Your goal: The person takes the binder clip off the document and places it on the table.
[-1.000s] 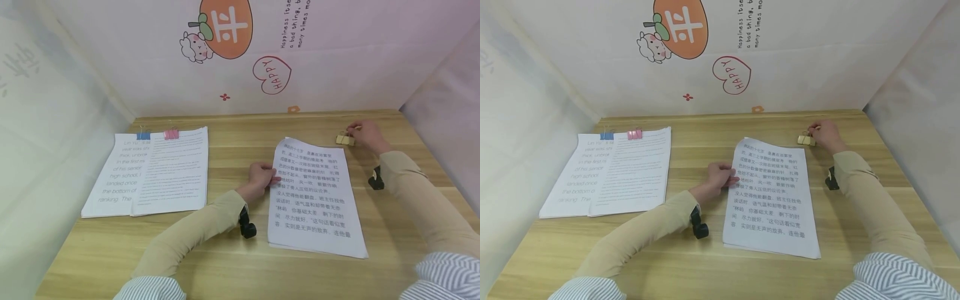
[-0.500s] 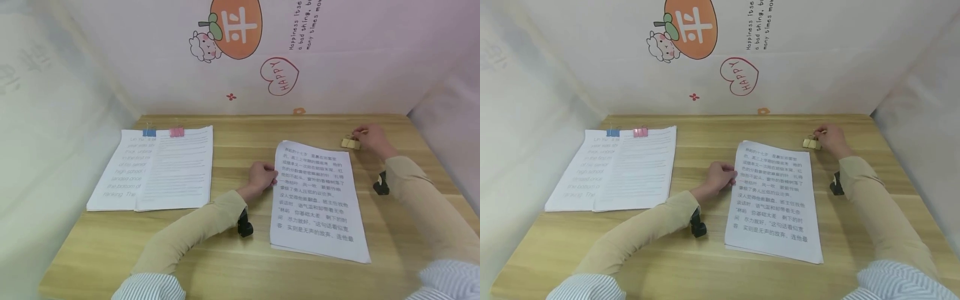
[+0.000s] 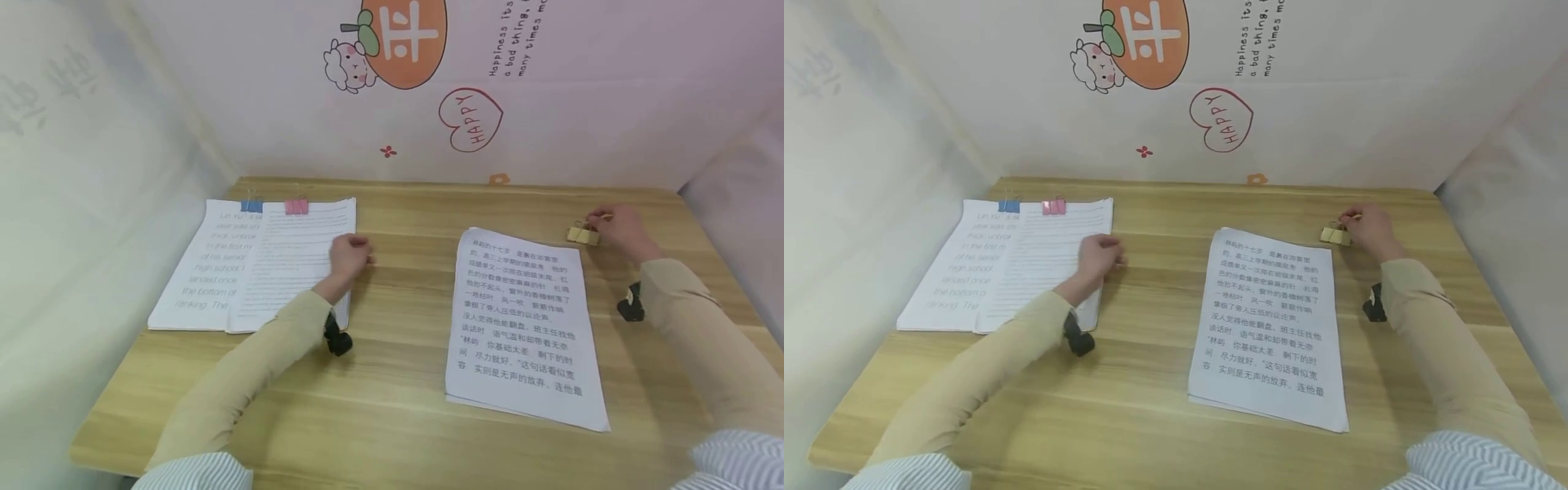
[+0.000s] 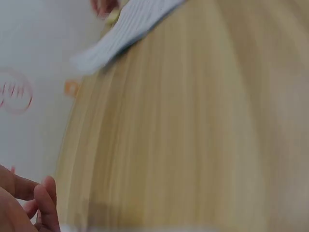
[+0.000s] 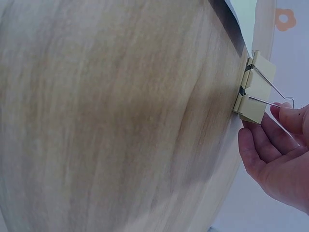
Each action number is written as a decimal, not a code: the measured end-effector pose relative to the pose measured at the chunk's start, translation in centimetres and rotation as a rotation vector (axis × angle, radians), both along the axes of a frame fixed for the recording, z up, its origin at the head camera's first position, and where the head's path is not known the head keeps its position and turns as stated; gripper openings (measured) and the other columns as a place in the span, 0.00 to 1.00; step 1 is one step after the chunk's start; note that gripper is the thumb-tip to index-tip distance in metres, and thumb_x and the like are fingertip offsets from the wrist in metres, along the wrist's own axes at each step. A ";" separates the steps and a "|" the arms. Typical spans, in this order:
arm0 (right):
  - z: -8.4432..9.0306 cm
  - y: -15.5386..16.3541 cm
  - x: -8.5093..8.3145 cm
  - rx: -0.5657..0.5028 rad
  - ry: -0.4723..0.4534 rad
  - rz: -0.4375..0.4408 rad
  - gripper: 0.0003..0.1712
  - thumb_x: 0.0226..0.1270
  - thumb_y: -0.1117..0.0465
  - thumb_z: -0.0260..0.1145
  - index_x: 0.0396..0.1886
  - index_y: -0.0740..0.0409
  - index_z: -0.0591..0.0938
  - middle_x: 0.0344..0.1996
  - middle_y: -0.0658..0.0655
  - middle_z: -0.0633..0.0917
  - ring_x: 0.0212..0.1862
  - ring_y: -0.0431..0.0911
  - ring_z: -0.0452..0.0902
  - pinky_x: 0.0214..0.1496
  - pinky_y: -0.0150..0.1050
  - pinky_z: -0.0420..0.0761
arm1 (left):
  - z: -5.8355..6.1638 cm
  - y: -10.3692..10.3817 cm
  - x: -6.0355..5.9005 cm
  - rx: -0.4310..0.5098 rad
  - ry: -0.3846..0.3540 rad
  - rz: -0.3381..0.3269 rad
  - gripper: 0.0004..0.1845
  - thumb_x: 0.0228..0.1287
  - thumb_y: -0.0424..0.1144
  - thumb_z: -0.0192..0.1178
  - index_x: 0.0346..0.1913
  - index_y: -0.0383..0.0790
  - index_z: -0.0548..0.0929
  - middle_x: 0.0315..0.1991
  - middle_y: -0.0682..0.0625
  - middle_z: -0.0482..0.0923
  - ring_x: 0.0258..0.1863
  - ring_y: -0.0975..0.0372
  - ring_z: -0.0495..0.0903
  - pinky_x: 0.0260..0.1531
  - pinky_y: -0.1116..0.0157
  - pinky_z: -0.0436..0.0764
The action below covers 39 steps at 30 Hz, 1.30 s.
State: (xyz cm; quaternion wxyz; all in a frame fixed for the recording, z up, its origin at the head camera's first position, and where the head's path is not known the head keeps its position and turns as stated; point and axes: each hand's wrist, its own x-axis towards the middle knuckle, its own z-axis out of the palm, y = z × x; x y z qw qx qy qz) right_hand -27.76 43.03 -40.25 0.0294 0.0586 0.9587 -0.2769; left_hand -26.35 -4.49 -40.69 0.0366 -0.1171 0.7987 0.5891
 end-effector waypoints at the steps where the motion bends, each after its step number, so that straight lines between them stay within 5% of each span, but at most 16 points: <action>1: 0.0 0.0 0.0 0.000 -0.002 -0.001 0.25 0.76 0.55 0.43 0.55 0.75 0.70 0.52 0.80 0.73 0.55 0.69 0.68 0.46 0.55 0.76 | 0.2 -1.6 -0.5 -0.030 0.011 0.031 0.16 0.62 0.27 0.55 0.52 0.27 0.77 0.46 0.34 0.81 0.19 0.69 0.77 0.23 0.75 0.84; 6: 0.0 -0.1 0.0 0.025 0.002 0.002 0.27 0.76 0.53 0.42 0.55 0.75 0.70 0.52 0.80 0.73 0.55 0.69 0.68 0.47 0.57 0.75 | 0.5 -9.5 -2.7 -0.267 0.032 0.186 0.19 0.64 0.33 0.53 0.57 0.30 0.74 0.52 0.37 0.77 0.35 0.57 0.85 0.38 0.69 0.86; 9: -0.1 0.0 0.2 0.030 0.010 0.014 0.27 0.76 0.53 0.43 0.53 0.75 0.70 0.52 0.80 0.73 0.55 0.69 0.68 0.46 0.57 0.75 | 0.3 -13.1 -3.2 -0.400 -0.009 0.245 0.23 0.64 0.35 0.52 0.61 0.29 0.70 0.58 0.36 0.72 0.53 0.49 0.79 0.57 0.59 0.80; 12: -0.1 0.5 0.6 0.039 0.020 0.015 0.26 0.75 0.55 0.44 0.52 0.76 0.71 0.50 0.80 0.74 0.53 0.69 0.69 0.41 0.49 0.77 | 0.2 -14.7 -3.3 -0.487 -0.063 0.243 0.27 0.62 0.36 0.51 0.63 0.27 0.67 0.62 0.33 0.69 0.62 0.45 0.70 0.66 0.54 0.71; 16: -0.1 0.8 0.8 0.067 0.029 0.008 0.25 0.75 0.55 0.44 0.52 0.74 0.73 0.49 0.79 0.75 0.51 0.68 0.71 0.36 0.40 0.73 | -0.2 -15.5 -3.5 -0.573 -0.102 0.233 0.26 0.58 0.36 0.52 0.58 0.26 0.70 0.57 0.31 0.71 0.57 0.44 0.71 0.61 0.50 0.74; 20: 0.0 0.4 0.6 0.073 0.031 0.012 0.25 0.75 0.55 0.44 0.52 0.74 0.73 0.50 0.80 0.75 0.51 0.69 0.70 0.39 0.46 0.74 | -0.6 -16.2 -3.9 -0.641 -0.127 0.233 0.21 0.56 0.35 0.52 0.52 0.26 0.73 0.49 0.33 0.76 0.44 0.47 0.75 0.49 0.52 0.80; 24: -0.1 -0.2 0.2 0.078 0.043 0.017 0.23 0.74 0.57 0.44 0.51 0.74 0.74 0.49 0.80 0.75 0.51 0.69 0.71 0.37 0.43 0.74 | -1.0 -17.1 -4.0 -0.633 -0.143 0.220 0.20 0.56 0.33 0.51 0.51 0.26 0.73 0.46 0.34 0.77 0.39 0.49 0.76 0.43 0.54 0.82; 31: -0.5 0.1 0.1 0.064 0.049 0.016 0.26 0.74 0.55 0.45 0.53 0.75 0.72 0.50 0.80 0.75 0.52 0.70 0.71 0.42 0.51 0.76 | -1.3 -17.5 -3.9 -0.558 -0.146 0.286 0.20 0.61 0.33 0.45 0.53 0.26 0.73 0.50 0.33 0.76 0.45 0.48 0.75 0.52 0.51 0.79; 35: -0.2 0.6 0.0 0.055 0.054 0.025 0.29 0.73 0.52 0.46 0.55 0.77 0.71 0.50 0.80 0.76 0.49 0.68 0.74 0.35 0.37 0.75 | -1.1 -17.3 -3.8 -0.491 -0.130 0.294 0.20 0.63 0.33 0.44 0.55 0.26 0.74 0.48 0.34 0.79 0.44 0.50 0.77 0.52 0.56 0.80; 39: 0.5 0.9 -0.3 0.029 0.061 0.013 0.32 0.73 0.50 0.45 0.56 0.78 0.71 0.49 0.79 0.77 0.39 0.53 0.79 0.33 0.28 0.71 | -0.8 -17.1 -3.5 -0.386 -0.118 0.299 0.23 0.65 0.33 0.41 0.60 0.27 0.70 0.51 0.35 0.79 0.47 0.49 0.80 0.58 0.60 0.79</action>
